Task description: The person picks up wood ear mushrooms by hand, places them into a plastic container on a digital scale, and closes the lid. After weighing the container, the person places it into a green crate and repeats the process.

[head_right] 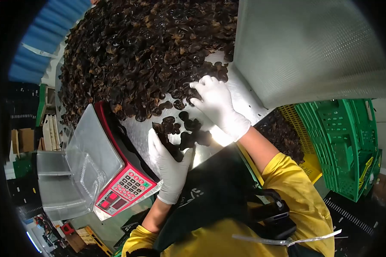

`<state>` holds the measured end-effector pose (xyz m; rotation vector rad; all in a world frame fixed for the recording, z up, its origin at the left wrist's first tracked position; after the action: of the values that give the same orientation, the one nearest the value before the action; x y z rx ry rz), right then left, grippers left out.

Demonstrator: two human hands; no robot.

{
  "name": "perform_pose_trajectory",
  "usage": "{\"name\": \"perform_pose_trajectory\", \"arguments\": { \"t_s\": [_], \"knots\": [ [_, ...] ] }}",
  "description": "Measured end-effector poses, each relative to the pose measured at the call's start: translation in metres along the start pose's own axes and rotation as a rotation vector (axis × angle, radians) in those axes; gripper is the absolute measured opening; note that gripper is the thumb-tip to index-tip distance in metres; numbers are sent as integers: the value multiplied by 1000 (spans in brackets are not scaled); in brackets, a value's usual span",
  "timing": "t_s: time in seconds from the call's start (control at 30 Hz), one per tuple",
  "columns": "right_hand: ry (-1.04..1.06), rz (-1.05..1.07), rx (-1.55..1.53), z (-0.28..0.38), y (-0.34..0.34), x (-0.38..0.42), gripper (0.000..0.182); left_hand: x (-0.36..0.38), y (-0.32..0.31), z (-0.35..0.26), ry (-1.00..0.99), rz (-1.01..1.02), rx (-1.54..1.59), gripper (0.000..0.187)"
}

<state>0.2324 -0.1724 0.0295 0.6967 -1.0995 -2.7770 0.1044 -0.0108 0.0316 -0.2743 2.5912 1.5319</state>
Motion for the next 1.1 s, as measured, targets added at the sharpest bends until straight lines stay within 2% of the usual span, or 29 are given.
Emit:
{"name": "perform_pose_trajectory", "arguments": {
  "t_s": [0.07,0.1,0.13,0.17,0.2,0.23,0.3,0.33,0.4,0.43,0.47,0.53,0.57,0.67,0.7,0.73,0.8,0.87,0.9,1.0,1.1],
  "knots": [
    [397,-67,143,26,10,17,27,-9,10,-4,0,-23,-20,100],
    [-26,68,-42,4,4,15,24,-12,15,-7,-20,-37,-68,96],
    [-24,71,-45,7,5,23,24,-15,21,-10,-40,-51,-116,91],
    [-6,64,-95,6,11,32,24,-22,27,-16,-71,-74,-89,76],
    [10,57,-146,7,15,39,23,-30,24,-15,-63,-78,-89,76],
    [-107,120,-197,7,19,42,22,-38,21,-21,-144,-79,-114,68],
    [-120,155,-163,6,20,43,23,-58,10,-30,-257,-145,-161,49],
    [-132,188,-127,5,19,44,24,-69,2,-30,-259,-145,-161,49],
    [-108,154,-126,7,22,37,23,-89,-16,-28,-269,-89,-315,45],
    [-49,55,-110,10,29,31,22,-94,-22,-27,-246,-76,-391,35],
    [9,-45,-95,11,35,26,21,-94,-21,-27,-248,-84,-391,35],
    [-8,-78,-139,1,25,12,21,-90,-31,-18,-176,132,-408,24],
    [51,-91,-69,5,23,4,21,-82,-23,-22,-227,75,-366,16],
    [127,-74,52,6,9,-16,19,-76,-17,-16,-243,37,-228,17],
    [145,-28,131,4,0,-20,17,-79,-8,-20,-259,-74,-293,16],
    [166,17,212,3,-9,-21,14,-86,-8,-24,-260,-77,-298,16],
    [220,-46,224,5,-6,-16,11,-105,-7,-29,-223,-116,-299,17],
    [185,-212,25,6,17,-13,9,-117,-23,-31,-260,-119,-417,21],
    [124,-225,-51,3,25,-13,8,-122,-32,-29,-255,-117,-461,18],
    [51,-228,-136,7,42,1,11,-131,-41,-27,-238,-75,-511,16],
    [-71,-129,-181,-9,39,17,15,-132,-40,-25,-234,-35,-484,20]
  ]
}}
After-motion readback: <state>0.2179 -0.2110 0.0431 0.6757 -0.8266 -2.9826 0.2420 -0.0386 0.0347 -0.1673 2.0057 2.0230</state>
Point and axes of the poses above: each hand's wrist, its own x-axis away from the middle knuckle, its own y-axis out of the back of the hand, z = x × y, the point moved 9 cm from there along -x, towards the middle knuckle, and after that the axes turned 11 degrees about -x, right-handed, at the moved point
